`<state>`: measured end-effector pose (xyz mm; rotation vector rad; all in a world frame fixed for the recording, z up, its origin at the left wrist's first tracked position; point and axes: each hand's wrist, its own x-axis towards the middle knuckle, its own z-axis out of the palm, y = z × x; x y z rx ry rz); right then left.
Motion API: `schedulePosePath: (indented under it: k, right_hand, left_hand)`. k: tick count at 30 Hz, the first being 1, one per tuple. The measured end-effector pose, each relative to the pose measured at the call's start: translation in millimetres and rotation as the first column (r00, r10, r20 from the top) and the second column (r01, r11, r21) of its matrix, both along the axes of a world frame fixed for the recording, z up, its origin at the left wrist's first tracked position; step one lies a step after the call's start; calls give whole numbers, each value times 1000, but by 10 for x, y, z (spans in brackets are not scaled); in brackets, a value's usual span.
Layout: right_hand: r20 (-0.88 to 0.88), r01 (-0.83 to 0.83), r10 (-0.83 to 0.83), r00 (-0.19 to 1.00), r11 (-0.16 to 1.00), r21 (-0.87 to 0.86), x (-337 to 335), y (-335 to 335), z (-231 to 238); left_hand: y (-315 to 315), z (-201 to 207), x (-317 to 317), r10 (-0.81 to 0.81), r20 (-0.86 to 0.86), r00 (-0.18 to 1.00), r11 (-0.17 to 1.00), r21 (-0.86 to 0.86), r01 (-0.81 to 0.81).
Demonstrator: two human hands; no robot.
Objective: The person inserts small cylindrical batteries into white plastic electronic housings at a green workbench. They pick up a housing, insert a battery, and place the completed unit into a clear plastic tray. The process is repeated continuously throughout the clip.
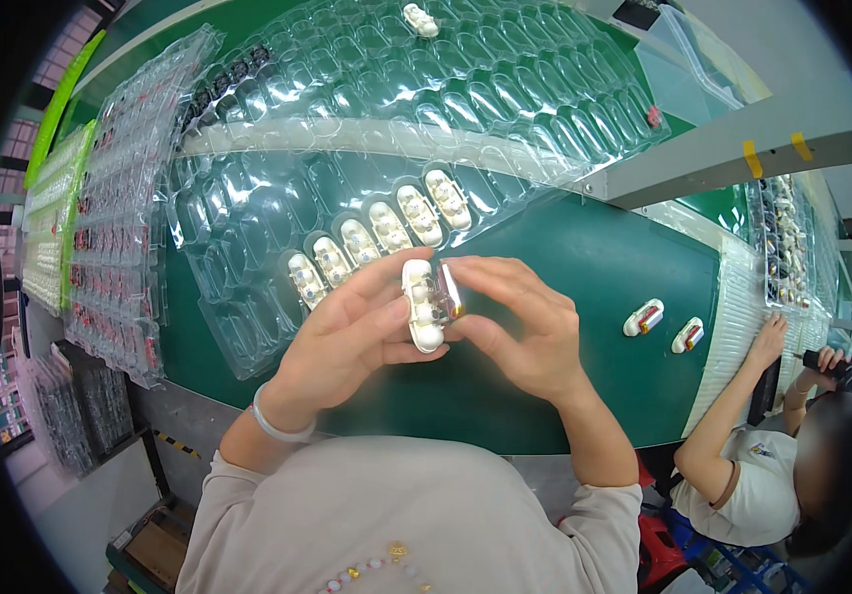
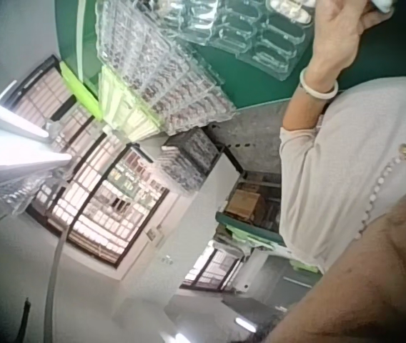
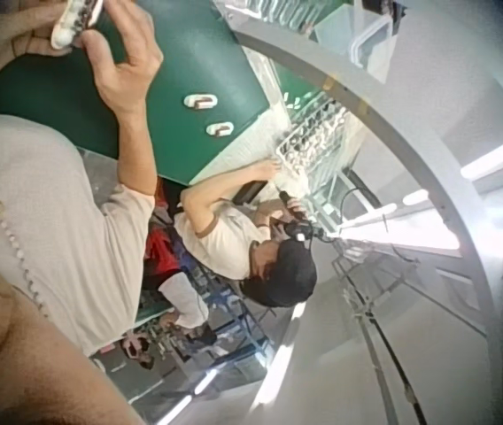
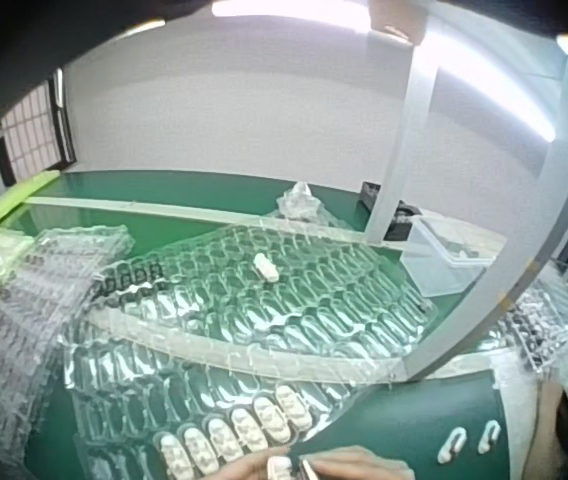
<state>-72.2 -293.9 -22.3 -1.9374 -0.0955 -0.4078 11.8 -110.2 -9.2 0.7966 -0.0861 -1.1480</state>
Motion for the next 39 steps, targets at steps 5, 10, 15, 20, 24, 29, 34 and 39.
schedulePosePath:
  k: [5, 10, 15, 20, 24, 29, 34, 39]
  right_hand:
    - [35, -50, 51, 998, 998, -31, 9, -4, -20]
    - [49, -87, 89, 995, 995, -46, 22, -18, -13]
    - [3, -65, 65, 998, 998, 4, 10, 9, -37]
    - [34, -84, 88, 996, 990, -109, 13, -5, -34]
    - [120, -37, 80, 990, 945, -326, 21, 27, 51]
    - [227, 36, 85, 970, 875, -483, 30, 111, 86]
    - [286, 93, 84, 954, 828, -553, -3, 164, 77]
    - [310, 131, 42, 950, 847, -515, -13, 201, 38]
  left_hand:
    - [9, -17, 2, -3, 6, 1000, 1000, 10, 3]
    - [11, -21, 8, -5, 5, 1000, 1000, 9, 5]
    - [15, -34, 8, 1, 40, 999, 1000, 14, -2]
    - [26, -77, -4, -4, 59, 998, 1000, 9, 4]
    - [31, -75, 17, 5, 119, 993, 1000, -6, -4]
    - [45, -144, -14, 26, 205, 978, 997, -82, -10]
    - [6, -134, -113, 35, 507, 861, 997, 45, -67]
    - [25, -101, -121, 4, 663, 748, 983, 137, -126]
